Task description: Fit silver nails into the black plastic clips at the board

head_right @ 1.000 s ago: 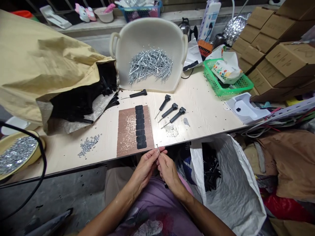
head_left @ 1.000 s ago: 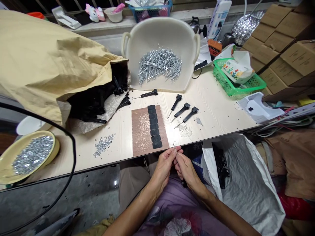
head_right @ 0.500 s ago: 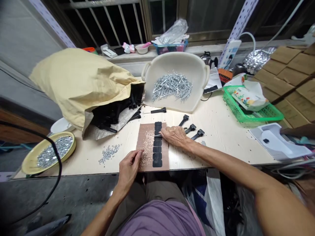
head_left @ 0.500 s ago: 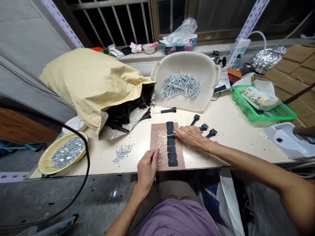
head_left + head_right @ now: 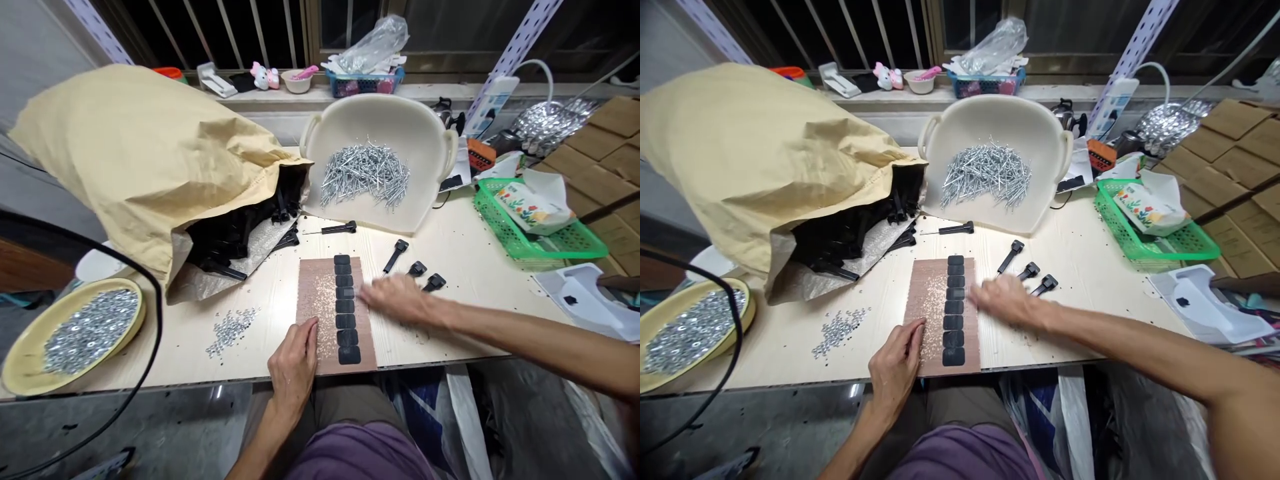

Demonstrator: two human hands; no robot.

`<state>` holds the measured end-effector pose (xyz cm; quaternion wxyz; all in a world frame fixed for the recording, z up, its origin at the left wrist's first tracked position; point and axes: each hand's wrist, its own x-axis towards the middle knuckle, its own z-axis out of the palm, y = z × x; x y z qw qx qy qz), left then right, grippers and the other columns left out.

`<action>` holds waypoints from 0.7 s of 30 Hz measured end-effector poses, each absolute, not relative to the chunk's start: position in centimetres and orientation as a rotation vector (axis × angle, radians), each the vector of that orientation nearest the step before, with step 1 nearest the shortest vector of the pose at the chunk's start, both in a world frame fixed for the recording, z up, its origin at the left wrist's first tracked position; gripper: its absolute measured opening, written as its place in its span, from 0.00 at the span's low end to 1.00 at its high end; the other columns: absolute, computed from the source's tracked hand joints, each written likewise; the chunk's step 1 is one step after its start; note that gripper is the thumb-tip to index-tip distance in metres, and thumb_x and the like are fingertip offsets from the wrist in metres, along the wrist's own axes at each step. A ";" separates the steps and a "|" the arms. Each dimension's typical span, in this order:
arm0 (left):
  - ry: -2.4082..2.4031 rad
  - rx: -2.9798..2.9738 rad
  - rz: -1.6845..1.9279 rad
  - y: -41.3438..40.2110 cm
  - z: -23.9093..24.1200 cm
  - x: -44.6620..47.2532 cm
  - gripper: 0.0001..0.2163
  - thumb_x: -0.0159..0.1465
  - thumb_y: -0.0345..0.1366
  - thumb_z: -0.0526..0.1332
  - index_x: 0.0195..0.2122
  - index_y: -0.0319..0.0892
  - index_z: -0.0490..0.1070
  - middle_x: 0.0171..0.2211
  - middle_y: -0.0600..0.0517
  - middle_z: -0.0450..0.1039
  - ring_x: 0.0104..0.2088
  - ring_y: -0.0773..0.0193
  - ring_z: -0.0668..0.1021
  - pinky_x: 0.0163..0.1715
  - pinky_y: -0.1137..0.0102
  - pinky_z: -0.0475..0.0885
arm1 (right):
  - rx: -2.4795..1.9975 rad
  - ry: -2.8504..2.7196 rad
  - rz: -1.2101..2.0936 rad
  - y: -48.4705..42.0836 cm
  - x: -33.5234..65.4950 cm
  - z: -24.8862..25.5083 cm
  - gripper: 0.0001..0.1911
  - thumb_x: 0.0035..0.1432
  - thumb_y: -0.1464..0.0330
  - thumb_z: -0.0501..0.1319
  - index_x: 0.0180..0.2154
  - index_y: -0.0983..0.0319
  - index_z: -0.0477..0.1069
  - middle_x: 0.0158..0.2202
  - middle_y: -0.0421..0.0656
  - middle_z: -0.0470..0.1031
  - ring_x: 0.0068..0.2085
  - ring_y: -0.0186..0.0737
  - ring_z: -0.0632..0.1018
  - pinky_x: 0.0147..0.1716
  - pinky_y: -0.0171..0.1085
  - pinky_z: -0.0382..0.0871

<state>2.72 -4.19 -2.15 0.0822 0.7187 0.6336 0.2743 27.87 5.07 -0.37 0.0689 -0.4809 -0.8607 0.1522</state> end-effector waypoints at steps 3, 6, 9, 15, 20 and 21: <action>1.908 2.156 0.828 -4.2 -2.3 2.7 0.11 0.66 0.36 0.55 0.46 0.44 0.74 0.33 0.50 0.77 0.31 0.65 0.78 0.30 0.74 0.65 | -1.393 -2.491 0.665 3.7 27.8 -0.2 0.19 0.60 0.51 0.54 0.26 0.59 0.61 0.18 0.37 0.60 0.20 0.29 0.49 0.22 0.36 0.45; 1.920 2.143 0.849 -4.1 -2.4 2.7 0.11 0.66 0.36 0.55 0.45 0.45 0.75 0.32 0.50 0.77 0.30 0.65 0.77 0.29 0.75 0.64 | -1.524 -2.390 0.756 3.8 27.9 0.1 0.22 0.61 0.50 0.52 0.23 0.58 0.58 0.14 0.34 0.52 0.18 0.29 0.47 0.20 0.34 0.45; 1.911 2.161 0.834 -4.1 -2.5 2.7 0.11 0.66 0.36 0.55 0.45 0.45 0.75 0.31 0.50 0.77 0.30 0.66 0.77 0.29 0.75 0.64 | -1.388 -2.351 0.841 3.7 27.8 0.3 0.19 0.57 0.51 0.57 0.25 0.58 0.62 0.15 0.33 0.55 0.19 0.28 0.45 0.21 0.35 0.46; 1.929 2.209 0.801 -4.1 -2.4 2.8 0.11 0.66 0.37 0.54 0.46 0.44 0.74 0.32 0.50 0.77 0.29 0.66 0.77 0.29 0.75 0.64 | -1.441 -2.232 1.148 4.9 27.5 1.5 0.20 0.57 0.56 0.58 0.19 0.56 0.56 0.11 0.30 0.45 0.17 0.27 0.46 0.20 0.35 0.48; 1.928 2.180 0.844 -4.1 -2.4 2.9 0.11 0.66 0.37 0.55 0.46 0.45 0.74 0.32 0.51 0.77 0.30 0.67 0.77 0.29 0.75 0.64 | -1.290 -2.191 1.279 4.7 27.6 1.6 0.16 0.53 0.58 0.61 0.21 0.56 0.59 0.12 0.31 0.50 0.18 0.28 0.46 0.20 0.35 0.47; 1.924 2.172 0.852 -4.1 -2.5 2.9 0.11 0.66 0.36 0.55 0.46 0.45 0.74 0.32 0.51 0.77 0.30 0.66 0.77 0.30 0.75 0.64 | -1.328 -2.175 1.266 4.8 27.6 1.6 0.17 0.56 0.59 0.59 0.20 0.55 0.57 0.12 0.30 0.47 0.18 0.28 0.45 0.20 0.35 0.45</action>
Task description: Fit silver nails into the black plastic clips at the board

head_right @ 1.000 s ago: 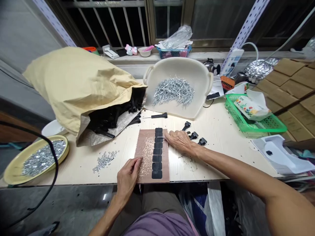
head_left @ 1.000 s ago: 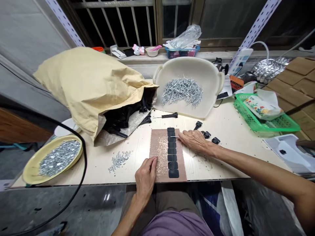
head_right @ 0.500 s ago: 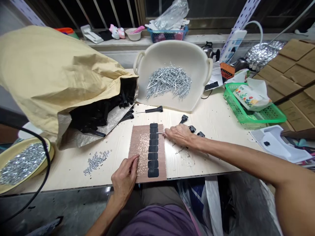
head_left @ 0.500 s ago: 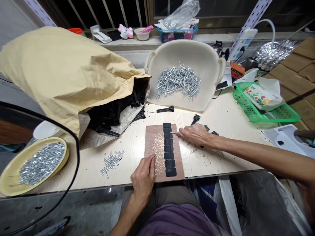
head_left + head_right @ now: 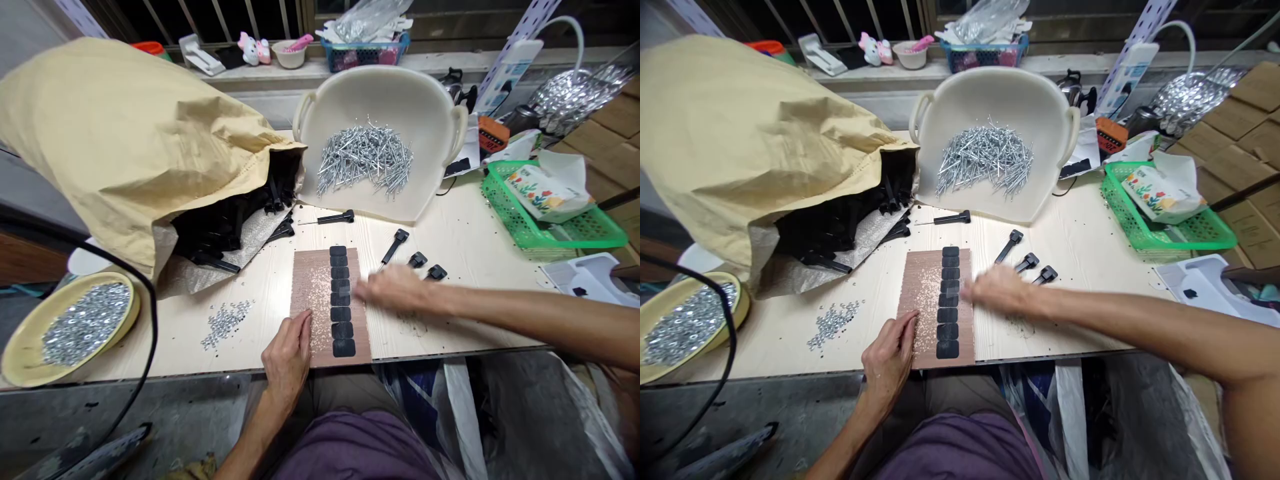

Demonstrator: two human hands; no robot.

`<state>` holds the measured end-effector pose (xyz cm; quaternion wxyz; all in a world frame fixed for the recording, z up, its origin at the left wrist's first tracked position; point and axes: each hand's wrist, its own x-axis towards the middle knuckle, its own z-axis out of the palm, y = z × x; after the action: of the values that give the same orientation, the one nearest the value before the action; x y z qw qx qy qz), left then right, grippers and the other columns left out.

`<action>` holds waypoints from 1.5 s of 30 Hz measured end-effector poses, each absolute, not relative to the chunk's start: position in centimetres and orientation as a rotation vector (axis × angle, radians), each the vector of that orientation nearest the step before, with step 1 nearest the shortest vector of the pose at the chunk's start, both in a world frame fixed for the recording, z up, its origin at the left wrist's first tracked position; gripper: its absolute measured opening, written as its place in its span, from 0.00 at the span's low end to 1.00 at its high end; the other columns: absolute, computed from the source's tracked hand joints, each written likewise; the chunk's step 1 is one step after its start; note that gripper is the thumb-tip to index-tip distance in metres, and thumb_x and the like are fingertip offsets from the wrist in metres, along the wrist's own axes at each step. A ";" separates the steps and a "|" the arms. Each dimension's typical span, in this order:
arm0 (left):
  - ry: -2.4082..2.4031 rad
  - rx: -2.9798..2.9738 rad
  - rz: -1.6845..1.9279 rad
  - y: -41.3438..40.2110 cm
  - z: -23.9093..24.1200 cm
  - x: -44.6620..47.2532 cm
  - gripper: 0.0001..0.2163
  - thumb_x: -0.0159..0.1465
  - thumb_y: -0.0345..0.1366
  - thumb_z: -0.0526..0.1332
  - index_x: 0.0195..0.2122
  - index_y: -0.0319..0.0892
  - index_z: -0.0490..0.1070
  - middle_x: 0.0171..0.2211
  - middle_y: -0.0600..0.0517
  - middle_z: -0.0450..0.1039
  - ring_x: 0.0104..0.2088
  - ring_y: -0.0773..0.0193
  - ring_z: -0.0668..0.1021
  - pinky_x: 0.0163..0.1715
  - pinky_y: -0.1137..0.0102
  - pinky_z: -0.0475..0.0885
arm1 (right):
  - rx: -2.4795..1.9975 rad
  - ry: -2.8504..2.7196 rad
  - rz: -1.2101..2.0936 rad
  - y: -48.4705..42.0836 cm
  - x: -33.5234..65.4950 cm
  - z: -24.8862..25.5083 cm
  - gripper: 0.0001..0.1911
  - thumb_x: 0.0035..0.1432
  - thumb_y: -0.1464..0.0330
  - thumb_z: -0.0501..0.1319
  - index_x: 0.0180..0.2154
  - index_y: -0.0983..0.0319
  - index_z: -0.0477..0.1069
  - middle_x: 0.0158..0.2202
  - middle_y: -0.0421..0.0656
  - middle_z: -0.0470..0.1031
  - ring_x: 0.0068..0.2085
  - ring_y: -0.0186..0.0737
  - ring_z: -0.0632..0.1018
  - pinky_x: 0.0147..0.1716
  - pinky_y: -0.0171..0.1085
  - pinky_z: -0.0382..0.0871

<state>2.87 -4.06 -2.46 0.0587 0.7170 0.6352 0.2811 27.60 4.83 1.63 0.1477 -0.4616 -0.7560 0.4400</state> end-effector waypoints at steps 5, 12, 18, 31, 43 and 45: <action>1.910 2.142 0.840 -4.1 -2.5 2.9 0.12 0.65 0.35 0.56 0.47 0.45 0.74 0.31 0.51 0.76 0.29 0.66 0.76 0.30 0.75 0.64 | -1.148 -2.306 1.156 5.6 27.4 1.6 0.19 0.54 0.56 0.61 0.19 0.55 0.57 0.11 0.30 0.50 0.16 0.26 0.45 0.18 0.35 0.42; 1.915 2.164 0.785 -4.1 -2.4 2.8 0.12 0.66 0.36 0.55 0.47 0.44 0.73 0.34 0.50 0.77 0.31 0.66 0.77 0.32 0.75 0.66 | -1.165 -2.419 0.801 5.2 27.2 0.8 0.22 0.57 0.51 0.57 0.20 0.57 0.57 0.11 0.31 0.52 0.16 0.26 0.45 0.19 0.35 0.42; 1.888 2.128 0.689 -3.4 -0.4 3.8 0.15 0.67 0.40 0.53 0.52 0.45 0.70 0.38 0.49 0.75 0.35 0.64 0.77 0.31 0.74 0.67 | -1.398 -2.709 0.395 3.2 26.9 2.3 0.21 0.66 0.57 0.47 0.25 0.60 0.64 0.17 0.42 0.68 0.16 0.32 0.60 0.22 0.36 0.42; 1.495 1.828 0.876 -2.0 2.5 8.1 0.12 0.69 0.38 0.48 0.33 0.41 0.67 0.28 0.52 0.68 0.30 0.67 0.71 0.32 0.72 0.65 | -1.454 -2.868 0.208 0.9 26.2 5.4 0.24 0.68 0.57 0.41 0.35 0.61 0.70 0.29 0.44 0.79 0.25 0.38 0.75 0.22 0.36 0.45; 1.187 0.880 0.776 -1.5 4.1 8.5 0.18 0.61 0.53 0.55 0.28 0.41 0.62 0.18 0.61 0.50 0.16 0.75 0.52 0.14 0.79 0.47 | -1.248 -2.625 0.005 1.0 27.7 3.7 0.20 0.67 0.61 0.47 0.29 0.62 0.70 0.23 0.41 0.75 0.23 0.33 0.71 0.22 0.35 0.46; 1.258 0.889 0.743 -1.3 4.3 8.2 0.18 0.56 0.52 0.61 0.27 0.41 0.63 0.16 0.62 0.48 0.15 0.75 0.54 0.14 0.79 0.49 | -1.241 -2.622 0.007 0.8 27.9 4.1 0.19 0.66 0.61 0.48 0.29 0.61 0.70 0.24 0.41 0.76 0.23 0.34 0.73 0.21 0.34 0.47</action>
<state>8.21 -1.31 4.32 0.6562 0.3921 0.5552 0.3277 27.88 0.85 4.10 0.1201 -0.4247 -0.8974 0.0024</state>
